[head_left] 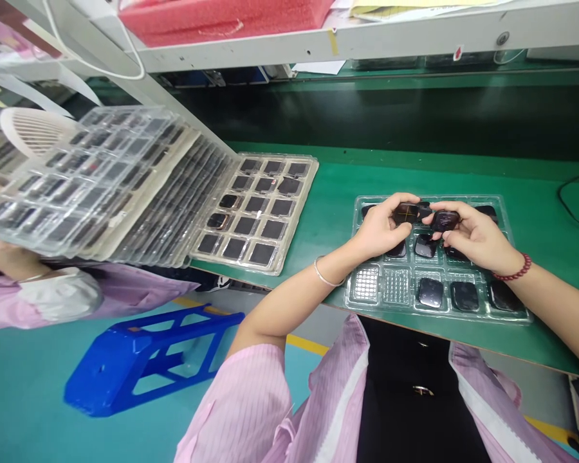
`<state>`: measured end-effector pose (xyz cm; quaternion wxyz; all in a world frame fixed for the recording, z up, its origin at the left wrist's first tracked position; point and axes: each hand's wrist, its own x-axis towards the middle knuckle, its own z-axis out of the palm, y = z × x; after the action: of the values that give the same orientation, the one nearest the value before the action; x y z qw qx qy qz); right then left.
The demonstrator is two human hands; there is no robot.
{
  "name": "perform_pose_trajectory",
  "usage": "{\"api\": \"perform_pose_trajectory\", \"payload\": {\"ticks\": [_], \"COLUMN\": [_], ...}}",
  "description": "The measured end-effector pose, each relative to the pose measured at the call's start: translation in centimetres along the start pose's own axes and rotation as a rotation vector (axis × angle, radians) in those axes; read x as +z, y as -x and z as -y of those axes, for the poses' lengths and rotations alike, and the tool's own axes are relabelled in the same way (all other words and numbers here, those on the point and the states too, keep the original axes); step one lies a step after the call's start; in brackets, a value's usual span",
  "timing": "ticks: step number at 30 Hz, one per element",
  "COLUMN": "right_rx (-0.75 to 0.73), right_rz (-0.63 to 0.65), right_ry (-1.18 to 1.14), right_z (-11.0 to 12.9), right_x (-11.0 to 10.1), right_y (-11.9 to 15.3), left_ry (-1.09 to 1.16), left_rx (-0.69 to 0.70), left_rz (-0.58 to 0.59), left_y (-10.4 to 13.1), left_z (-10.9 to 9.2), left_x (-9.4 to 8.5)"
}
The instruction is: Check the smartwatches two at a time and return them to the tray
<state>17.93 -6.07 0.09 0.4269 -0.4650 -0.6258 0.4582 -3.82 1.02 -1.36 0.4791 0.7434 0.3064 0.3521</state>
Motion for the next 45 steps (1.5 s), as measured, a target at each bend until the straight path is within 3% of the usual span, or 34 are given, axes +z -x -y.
{"api": "perform_pose_trajectory", "payload": {"ticks": [38,45], "right_rx": [-0.032,-0.038], "right_rz": [-0.005,-0.034], "right_ry": [0.025,0.011], "right_z": [-0.09,0.06], "right_x": [0.05,0.19], "right_y": [0.0,0.02], "left_ry": [0.064,0.011], "left_rx": [0.034,0.057], "left_rz": [0.026,0.041], "left_y": [-0.2,0.05], "left_z": [0.94,0.3], "left_x": [0.21,0.18]}}
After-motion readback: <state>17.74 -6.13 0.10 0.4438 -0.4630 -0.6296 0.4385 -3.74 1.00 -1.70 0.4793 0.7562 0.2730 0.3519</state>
